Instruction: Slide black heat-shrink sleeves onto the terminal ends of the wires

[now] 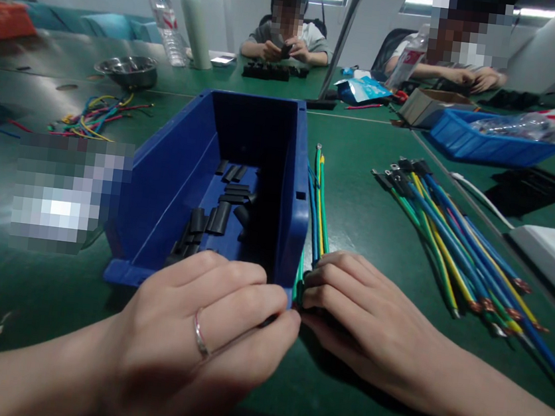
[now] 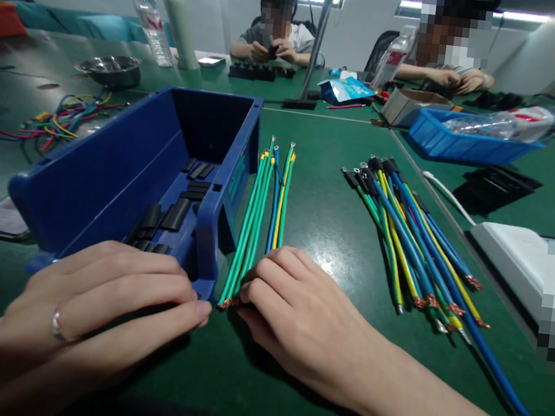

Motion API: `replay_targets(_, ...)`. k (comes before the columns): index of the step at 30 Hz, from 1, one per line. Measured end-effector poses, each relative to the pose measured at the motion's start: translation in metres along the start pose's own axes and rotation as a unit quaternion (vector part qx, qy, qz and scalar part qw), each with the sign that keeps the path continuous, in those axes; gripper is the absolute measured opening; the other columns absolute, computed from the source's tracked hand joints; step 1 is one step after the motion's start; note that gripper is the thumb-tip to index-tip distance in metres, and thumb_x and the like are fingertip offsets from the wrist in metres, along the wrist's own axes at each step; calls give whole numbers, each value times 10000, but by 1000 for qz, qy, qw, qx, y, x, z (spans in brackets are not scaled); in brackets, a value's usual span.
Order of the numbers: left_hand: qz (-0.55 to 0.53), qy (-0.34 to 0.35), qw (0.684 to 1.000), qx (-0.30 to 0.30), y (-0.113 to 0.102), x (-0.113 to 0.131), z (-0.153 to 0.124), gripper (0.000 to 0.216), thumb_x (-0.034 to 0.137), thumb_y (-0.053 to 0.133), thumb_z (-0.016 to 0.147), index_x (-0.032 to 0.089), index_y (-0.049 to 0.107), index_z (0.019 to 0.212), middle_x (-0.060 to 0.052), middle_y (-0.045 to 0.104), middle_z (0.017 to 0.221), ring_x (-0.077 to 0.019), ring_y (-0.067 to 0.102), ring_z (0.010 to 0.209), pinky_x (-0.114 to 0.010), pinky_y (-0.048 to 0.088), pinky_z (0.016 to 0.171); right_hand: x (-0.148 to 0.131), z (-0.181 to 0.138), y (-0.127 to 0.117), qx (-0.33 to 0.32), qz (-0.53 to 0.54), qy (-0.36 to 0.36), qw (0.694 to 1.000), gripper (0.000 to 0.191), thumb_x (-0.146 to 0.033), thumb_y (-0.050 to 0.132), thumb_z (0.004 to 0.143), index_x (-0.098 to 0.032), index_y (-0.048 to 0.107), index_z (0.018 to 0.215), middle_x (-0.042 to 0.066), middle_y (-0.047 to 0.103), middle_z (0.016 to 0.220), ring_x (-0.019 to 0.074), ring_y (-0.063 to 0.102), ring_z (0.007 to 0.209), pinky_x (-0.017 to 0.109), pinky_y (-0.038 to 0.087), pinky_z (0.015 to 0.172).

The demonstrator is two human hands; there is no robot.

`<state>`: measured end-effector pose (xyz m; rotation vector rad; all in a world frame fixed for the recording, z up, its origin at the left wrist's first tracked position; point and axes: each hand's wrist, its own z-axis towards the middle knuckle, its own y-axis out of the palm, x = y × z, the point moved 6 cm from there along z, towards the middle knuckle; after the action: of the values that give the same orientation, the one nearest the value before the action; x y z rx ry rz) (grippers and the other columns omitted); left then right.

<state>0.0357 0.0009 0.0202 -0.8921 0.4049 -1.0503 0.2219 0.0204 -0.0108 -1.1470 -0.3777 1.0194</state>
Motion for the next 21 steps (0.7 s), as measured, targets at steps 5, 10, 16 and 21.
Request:
replay_targets(5, -8, 31, 999, -19, 1, 1, 4, 381, 162, 423, 1067, 222, 731, 1282, -59, 830, 1060, -232, 790, 1031, -362, 661, 871, 0, 0, 0, -6, 5, 14, 1000, 175, -170, 527, 1091, -186, 639, 957, 33, 660, 875, 188, 554, 840, 342, 442, 741)
replay_targets(10, 8, 30, 1000, -3, 2, -2, 8, 192, 179, 603, 1063, 182, 727, 1209, -34, 842, 1032, -219, 773, 1117, -363, 627, 942, 1, -1, 1, -17, 8, 16, 1000, 170, -193, 520, 1105, -176, 638, 983, 39, 661, 890, 196, 578, 860, 349, 451, 747)
replay_targets(16, -23, 6, 1000, -12, 0, -4, 13, 204, 129, 589, 1053, 187, 727, 1191, -36, 828, 1052, -181, 768, 996, -334, 628, 862, 1, -2, 0, 1, 9, 12, 1000, 149, -179, 539, 1094, -180, 636, 981, 39, 679, 889, 189, 601, 868, 346, 462, 757)
replay_targets(21, -48, -3, 999, 17, 2, -5, 18, 154, 191, 566, 1105, 200, 720, 1114, -10, 796, 980, -140, 729, 909, -291, 592, 826, -4, -3, -2, 17, 2, 18, 1000, 194, -157, 550, 1085, -172, 633, 910, 29, 671, 843, 177, 590, 823, 348, 458, 766)
